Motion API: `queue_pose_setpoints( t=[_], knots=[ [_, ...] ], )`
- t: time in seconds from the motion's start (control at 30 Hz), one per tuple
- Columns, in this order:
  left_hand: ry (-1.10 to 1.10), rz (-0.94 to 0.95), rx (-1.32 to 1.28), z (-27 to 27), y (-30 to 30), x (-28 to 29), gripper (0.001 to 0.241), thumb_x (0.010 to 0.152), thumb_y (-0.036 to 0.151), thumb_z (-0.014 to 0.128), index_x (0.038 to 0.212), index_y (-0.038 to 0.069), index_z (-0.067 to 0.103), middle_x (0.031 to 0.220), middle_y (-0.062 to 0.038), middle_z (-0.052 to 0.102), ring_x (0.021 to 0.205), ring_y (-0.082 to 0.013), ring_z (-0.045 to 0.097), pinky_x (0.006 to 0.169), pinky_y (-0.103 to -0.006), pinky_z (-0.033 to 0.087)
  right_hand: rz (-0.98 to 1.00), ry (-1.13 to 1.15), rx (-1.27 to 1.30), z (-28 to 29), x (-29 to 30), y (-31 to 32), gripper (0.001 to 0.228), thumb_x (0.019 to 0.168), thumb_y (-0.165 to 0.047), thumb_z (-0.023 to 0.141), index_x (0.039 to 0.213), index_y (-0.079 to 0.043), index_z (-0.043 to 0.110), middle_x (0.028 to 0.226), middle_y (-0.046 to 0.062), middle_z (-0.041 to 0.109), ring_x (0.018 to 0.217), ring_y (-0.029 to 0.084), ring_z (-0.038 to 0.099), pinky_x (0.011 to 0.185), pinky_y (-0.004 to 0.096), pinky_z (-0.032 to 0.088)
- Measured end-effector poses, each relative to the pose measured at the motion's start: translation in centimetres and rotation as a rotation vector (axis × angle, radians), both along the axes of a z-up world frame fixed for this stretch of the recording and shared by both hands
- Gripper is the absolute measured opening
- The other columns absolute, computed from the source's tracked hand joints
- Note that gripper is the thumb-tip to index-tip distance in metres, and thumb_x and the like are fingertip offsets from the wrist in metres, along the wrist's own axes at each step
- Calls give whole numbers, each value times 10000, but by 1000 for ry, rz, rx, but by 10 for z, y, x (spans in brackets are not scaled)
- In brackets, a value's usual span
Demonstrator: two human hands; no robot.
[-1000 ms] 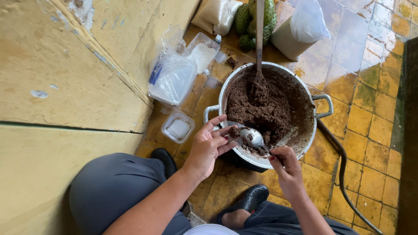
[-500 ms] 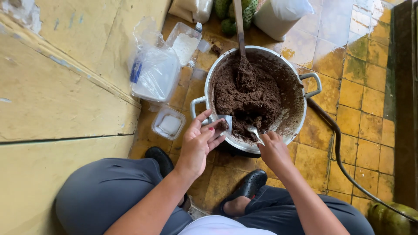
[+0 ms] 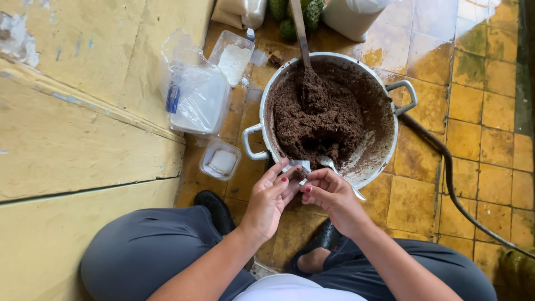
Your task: Scooping portions of a brown paste from a pot and wrapping them in small plastic sheets.
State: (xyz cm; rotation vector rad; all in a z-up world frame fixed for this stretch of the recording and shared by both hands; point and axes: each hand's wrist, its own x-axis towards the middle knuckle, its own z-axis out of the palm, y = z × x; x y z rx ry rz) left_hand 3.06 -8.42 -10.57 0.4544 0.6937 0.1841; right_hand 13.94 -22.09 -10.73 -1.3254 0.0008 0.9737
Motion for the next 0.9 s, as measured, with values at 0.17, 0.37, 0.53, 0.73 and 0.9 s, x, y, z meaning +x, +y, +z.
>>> queue_pose_setpoints(
  t=[0.17,0.37,0.53,0.73,0.9],
  knots=[
    [49,-15,-12,5,2,1,441,1026,205,548,1449,78,567,1356,-166,697,1118,-246,720,1070,-482,521,-1,-39,-35,-2,4,-5,283,872,95,706,1148,68,651,851,185,719,724,261,734,690,396,657],
    [139,-24,47,-2,-5,1,279,1035,212,585,1243,62,696,1191,-148,763,1013,-283,765,959,-509,596,16,-96,-49,5,4,-6,293,855,110,688,1147,88,672,849,202,701,726,262,714,674,384,645],
    [165,-41,65,-7,-6,0,236,1030,186,597,1187,51,708,1156,-190,762,963,-332,777,872,-510,640,46,-192,-79,3,3,-9,307,835,119,683,1140,83,696,802,170,662,682,214,656,605,339,615],
    [197,-118,149,-9,-5,-1,234,1025,192,583,1189,53,674,1170,-214,751,955,-332,776,800,-465,659,120,-332,-181,6,3,-13,349,820,88,646,1153,42,743,762,123,645,692,141,565,581,280,557],
    [191,-148,198,-19,-8,0,223,1023,176,582,1181,40,661,1146,-224,756,886,-328,786,754,-445,665,271,-578,-241,29,3,-4,395,853,91,564,1167,-6,783,752,125,642,690,172,557,611,309,541]
  ],
)
